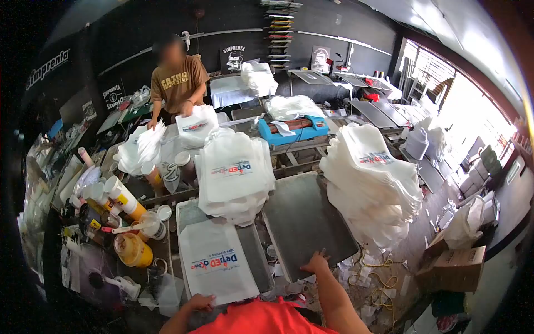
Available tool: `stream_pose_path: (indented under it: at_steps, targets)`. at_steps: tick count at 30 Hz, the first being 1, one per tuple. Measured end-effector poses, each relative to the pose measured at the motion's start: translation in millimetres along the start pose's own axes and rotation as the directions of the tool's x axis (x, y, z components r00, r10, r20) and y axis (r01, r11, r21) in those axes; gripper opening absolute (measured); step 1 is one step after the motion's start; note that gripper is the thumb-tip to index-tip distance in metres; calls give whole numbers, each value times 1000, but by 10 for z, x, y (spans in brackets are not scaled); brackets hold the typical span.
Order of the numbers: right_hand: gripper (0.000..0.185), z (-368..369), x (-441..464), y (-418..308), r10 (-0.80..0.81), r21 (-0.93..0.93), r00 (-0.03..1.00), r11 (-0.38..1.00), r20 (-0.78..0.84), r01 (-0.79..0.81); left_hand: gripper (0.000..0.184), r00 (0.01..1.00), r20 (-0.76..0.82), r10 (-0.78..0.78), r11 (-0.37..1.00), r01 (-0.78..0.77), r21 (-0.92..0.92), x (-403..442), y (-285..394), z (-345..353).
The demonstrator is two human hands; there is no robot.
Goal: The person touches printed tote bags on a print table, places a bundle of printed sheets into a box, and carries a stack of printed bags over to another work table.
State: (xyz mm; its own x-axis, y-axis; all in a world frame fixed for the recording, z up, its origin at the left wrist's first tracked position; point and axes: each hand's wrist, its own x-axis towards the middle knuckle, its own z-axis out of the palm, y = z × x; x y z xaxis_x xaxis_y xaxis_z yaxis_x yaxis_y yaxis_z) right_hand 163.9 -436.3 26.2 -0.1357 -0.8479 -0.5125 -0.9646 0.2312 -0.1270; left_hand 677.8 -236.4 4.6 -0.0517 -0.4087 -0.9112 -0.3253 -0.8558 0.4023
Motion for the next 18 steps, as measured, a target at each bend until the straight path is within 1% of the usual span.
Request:
stream_pose_path:
  at_steps: [1,2,3,4,5,6,8,9,10,11,12,13,14,15,16,17,18]
  targets:
    - [126,-56,-105,-57,58,46,998,997,-29,-56,59,1000,13,10,1000,-10,-2,-63,37,-4]
    - [126,-80,-126,-88,54,41,998,998,-30,-53,60,1000,23,20,1000,-20,-3,-98,56,-42]
    - [128,-93,-129,-86,71,92,997,993,-14,-69,60,1000,22,21,1000,-21,-9,24,-20,-75]
    - [130,-104,-110,-78,85,142,996,986,2,-84,63,999,22,24,998,-25,54,191,-103,-78]
    - [130,-87,-83,-48,79,140,997,987,0,-78,67,999,21,25,993,-27,119,302,-162,-117]
    - [130,-60,-56,-8,68,143,998,988,-13,-65,67,1000,16,27,993,-28,113,302,-151,-157]
    - [131,-45,-31,-76,43,137,999,990,-28,-39,67,1000,25,-5,974,-1,227,293,-116,-167]
    - [131,-89,-100,-129,80,116,997,990,-24,-77,67,1000,21,-4,977,-1,214,311,-145,-175]
    - [131,-101,-119,-176,116,94,993,989,-20,-114,69,999,12,32,980,-34,196,326,-196,-169]
    - [131,-59,-80,-183,104,84,994,991,-19,-102,71,998,2,67,982,-66,178,332,-232,-164]
    - [132,-2,-43,-141,97,79,994,993,-53,-92,71,998,-3,65,984,-64,164,238,-166,-157]
    - [133,45,-7,-102,89,73,992,994,-85,-83,72,994,-27,106,965,-96,245,139,-96,-150]
    - [133,55,3,-95,75,61,994,996,-83,-71,73,988,-50,146,938,-123,323,73,-60,-150]
    - [134,40,-11,-112,122,101,990,988,-66,-115,73,988,-61,143,945,-118,304,173,-126,-167]
    - [135,9,-1,-159,159,134,986,979,-48,-151,72,974,-35,226,873,-186,451,329,-199,-189]
    - [135,-4,10,-193,127,112,991,986,-46,-121,71,954,0,299,776,-243,583,481,-297,-195]
    - [137,-14,-1,-211,151,135,988,980,-44,-144,71,956,-21,294,797,-233,557,585,-379,-184]
